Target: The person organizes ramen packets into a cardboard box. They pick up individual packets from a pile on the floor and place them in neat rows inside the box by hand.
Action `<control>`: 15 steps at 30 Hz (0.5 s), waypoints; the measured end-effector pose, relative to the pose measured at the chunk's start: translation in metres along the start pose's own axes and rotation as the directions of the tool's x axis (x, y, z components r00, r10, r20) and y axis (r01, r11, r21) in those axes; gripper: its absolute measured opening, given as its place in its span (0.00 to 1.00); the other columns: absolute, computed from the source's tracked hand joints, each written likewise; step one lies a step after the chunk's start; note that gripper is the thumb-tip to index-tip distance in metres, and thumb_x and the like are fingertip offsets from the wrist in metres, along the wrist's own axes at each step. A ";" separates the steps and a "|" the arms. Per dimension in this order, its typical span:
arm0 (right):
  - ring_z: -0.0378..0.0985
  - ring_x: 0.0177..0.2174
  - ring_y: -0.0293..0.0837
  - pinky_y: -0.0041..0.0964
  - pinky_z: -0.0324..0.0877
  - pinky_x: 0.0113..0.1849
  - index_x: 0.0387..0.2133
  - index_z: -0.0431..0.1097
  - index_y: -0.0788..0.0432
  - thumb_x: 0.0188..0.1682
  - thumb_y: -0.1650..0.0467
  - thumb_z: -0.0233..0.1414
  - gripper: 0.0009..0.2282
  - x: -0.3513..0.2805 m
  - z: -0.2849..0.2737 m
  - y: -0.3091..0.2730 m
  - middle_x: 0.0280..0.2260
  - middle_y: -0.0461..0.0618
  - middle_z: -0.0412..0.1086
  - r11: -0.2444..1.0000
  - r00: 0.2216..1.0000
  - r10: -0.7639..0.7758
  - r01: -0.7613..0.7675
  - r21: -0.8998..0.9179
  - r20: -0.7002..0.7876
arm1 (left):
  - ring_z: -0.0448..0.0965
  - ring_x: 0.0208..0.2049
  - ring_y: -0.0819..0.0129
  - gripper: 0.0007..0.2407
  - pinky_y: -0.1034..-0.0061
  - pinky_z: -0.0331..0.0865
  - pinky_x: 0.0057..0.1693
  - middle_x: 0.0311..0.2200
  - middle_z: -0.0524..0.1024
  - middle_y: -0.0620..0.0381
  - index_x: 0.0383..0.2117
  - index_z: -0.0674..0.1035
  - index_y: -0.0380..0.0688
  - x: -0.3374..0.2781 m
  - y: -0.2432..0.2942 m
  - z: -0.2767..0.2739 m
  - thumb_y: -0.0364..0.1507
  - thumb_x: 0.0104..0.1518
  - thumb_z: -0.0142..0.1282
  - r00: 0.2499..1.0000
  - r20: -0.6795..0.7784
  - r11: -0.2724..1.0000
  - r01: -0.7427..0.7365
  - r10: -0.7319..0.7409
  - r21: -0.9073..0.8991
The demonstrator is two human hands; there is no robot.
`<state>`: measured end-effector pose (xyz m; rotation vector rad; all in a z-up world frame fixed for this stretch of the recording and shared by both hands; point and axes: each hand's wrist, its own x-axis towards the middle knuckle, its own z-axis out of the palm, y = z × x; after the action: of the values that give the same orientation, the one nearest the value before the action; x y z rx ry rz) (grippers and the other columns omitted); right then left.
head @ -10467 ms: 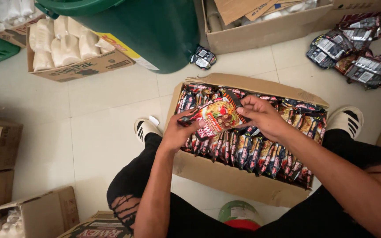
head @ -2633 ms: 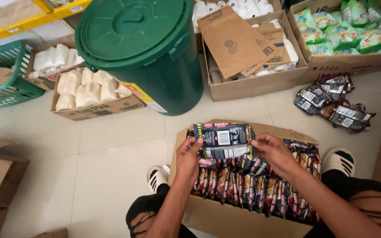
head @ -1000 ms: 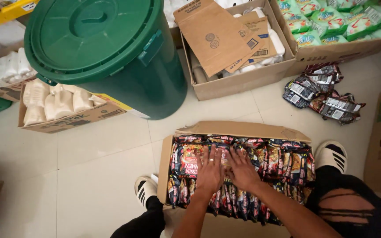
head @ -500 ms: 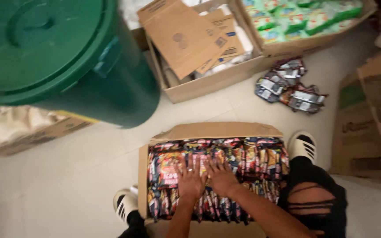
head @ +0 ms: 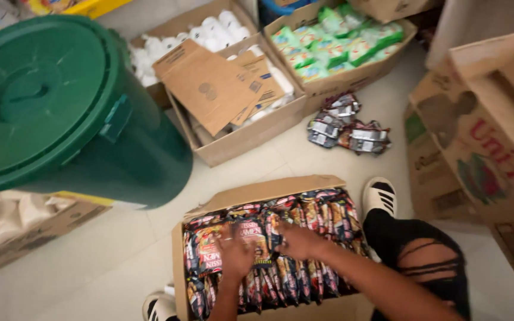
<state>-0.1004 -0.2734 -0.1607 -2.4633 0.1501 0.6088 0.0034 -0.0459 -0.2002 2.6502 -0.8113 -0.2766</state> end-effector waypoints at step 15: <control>0.68 0.53 0.69 0.54 0.64 0.54 0.56 0.57 0.79 0.44 0.47 0.54 0.44 0.002 0.067 0.276 0.54 0.78 0.63 0.487 0.473 0.863 -0.682 0.545 -0.180 | 0.77 0.43 0.42 0.28 0.53 0.71 0.51 0.40 0.78 0.37 0.52 0.79 0.42 -0.060 -0.223 0.061 0.53 0.64 0.36 0.781 -0.027 0.738 0.577 -0.624 -0.350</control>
<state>-0.1912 -0.4611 -0.3540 -1.9374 1.5480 0.2930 0.0493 0.1441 -0.3375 2.4891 0.1708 -0.3388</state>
